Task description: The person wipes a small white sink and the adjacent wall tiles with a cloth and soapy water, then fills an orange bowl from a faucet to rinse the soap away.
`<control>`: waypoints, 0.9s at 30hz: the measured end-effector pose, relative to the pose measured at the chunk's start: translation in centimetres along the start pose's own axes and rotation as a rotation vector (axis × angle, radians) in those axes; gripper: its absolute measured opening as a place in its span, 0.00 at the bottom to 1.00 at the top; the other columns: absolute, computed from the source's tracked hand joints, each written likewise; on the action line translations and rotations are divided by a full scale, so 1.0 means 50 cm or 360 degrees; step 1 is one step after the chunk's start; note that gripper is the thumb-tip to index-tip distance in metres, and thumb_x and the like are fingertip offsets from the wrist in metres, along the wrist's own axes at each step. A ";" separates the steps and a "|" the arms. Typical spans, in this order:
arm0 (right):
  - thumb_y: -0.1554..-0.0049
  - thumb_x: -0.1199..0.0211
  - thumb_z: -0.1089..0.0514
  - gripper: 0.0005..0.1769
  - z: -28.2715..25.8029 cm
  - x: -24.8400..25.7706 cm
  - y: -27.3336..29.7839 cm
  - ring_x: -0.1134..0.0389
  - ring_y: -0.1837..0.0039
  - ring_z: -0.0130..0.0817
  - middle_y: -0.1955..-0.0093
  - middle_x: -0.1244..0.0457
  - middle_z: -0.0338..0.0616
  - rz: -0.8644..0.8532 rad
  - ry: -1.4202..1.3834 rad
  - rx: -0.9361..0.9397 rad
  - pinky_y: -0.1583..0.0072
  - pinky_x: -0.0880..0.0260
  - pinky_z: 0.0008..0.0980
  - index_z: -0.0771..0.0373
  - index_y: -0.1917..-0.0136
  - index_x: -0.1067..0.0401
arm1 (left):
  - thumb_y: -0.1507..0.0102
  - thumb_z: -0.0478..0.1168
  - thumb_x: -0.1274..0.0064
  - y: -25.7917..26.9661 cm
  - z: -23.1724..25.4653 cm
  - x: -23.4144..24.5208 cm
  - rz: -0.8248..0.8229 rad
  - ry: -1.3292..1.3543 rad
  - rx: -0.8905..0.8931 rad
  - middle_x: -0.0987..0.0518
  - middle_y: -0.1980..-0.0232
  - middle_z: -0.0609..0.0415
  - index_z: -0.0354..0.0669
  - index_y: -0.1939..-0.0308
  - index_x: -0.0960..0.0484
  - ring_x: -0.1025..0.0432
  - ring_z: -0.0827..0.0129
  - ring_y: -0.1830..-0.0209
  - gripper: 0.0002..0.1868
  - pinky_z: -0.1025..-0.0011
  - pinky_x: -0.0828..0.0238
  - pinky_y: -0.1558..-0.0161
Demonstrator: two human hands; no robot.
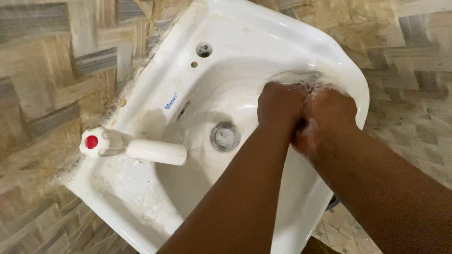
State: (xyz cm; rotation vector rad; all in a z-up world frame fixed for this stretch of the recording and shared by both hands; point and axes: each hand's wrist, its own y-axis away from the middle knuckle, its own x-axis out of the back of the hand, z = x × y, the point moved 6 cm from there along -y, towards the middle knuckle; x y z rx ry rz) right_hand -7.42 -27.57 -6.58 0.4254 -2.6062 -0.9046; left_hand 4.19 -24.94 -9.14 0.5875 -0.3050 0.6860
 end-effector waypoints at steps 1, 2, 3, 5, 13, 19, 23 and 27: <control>0.37 0.43 0.53 0.18 -0.011 -0.004 -0.003 0.31 0.59 0.31 0.55 0.32 0.49 0.0001 -0.0017 0.0008 0.56 0.27 0.33 0.66 0.39 0.33 | 0.42 0.49 0.46 0.001 0.014 0.010 0.0040 0.0040 -0.0020 0.15 0.61 0.37 0.31 0.65 0.14 0.20 0.51 0.63 0.21 0.57 0.24 0.56; 0.37 0.44 0.53 0.18 -0.021 -0.010 -0.006 0.31 0.59 0.31 0.54 0.32 0.49 -0.0007 -0.0014 0.0012 0.56 0.27 0.33 0.66 0.39 0.33 | 0.41 0.48 0.46 0.006 0.019 0.021 0.0090 0.0087 -0.0019 0.15 0.64 0.38 0.30 0.67 0.14 0.21 0.52 0.65 0.20 0.57 0.23 0.57; 0.37 0.44 0.53 0.18 -0.036 -0.019 -0.011 0.31 0.59 0.31 0.54 0.32 0.49 -0.0025 -0.0006 0.0027 0.56 0.27 0.33 0.66 0.38 0.33 | 0.41 0.47 0.46 0.009 0.020 0.032 0.0141 0.0134 -0.0019 0.15 0.66 0.38 0.30 0.68 0.14 0.21 0.53 0.67 0.20 0.57 0.23 0.58; 0.37 0.44 0.53 0.18 -0.047 -0.042 -0.015 0.30 0.58 0.32 0.54 0.32 0.49 -0.0077 0.0030 0.0023 0.56 0.26 0.32 0.66 0.38 0.33 | 0.41 0.47 0.47 0.014 -0.001 0.048 0.0211 0.0271 0.0034 0.16 0.65 0.38 0.30 0.67 0.14 0.22 0.54 0.67 0.20 0.58 0.23 0.59; 0.37 0.45 0.54 0.18 -0.087 -0.201 0.040 0.28 0.58 0.32 0.52 0.31 0.51 -0.0388 0.0159 0.0122 0.56 0.24 0.32 0.65 0.37 0.32 | 0.38 0.47 0.49 0.009 -0.075 0.167 0.0427 0.1063 0.0181 0.18 0.65 0.40 0.29 0.62 0.16 0.24 0.57 0.68 0.20 0.60 0.25 0.61; 0.37 0.46 0.55 0.19 -0.082 -0.295 0.141 0.27 0.57 0.33 0.51 0.30 0.51 -0.0610 0.0344 0.0142 0.56 0.23 0.31 0.65 0.36 0.32 | 0.36 0.47 0.51 0.123 -0.165 0.225 0.0600 0.1461 0.0477 0.20 0.65 0.42 0.29 0.59 0.18 0.26 0.60 0.68 0.20 0.61 0.27 0.62; 0.37 0.47 0.55 0.19 -0.016 -0.328 0.203 0.26 0.57 0.34 0.50 0.29 0.53 -0.0751 0.0435 0.0125 0.56 0.21 0.31 0.65 0.36 0.32 | 0.35 0.48 0.52 0.215 -0.211 0.210 0.0638 0.1611 0.0668 0.21 0.65 0.43 0.29 0.57 0.19 0.27 0.61 0.68 0.21 0.62 0.28 0.63; 0.39 0.39 0.58 0.22 0.043 -0.356 0.257 0.28 0.54 0.32 0.47 0.31 0.55 -0.1128 0.0538 0.0142 0.54 0.23 0.30 0.70 0.35 0.31 | 0.34 0.48 0.54 0.285 -0.222 0.204 0.0650 0.1713 0.0746 0.22 0.64 0.44 0.29 0.54 0.20 0.29 0.63 0.69 0.21 0.63 0.29 0.64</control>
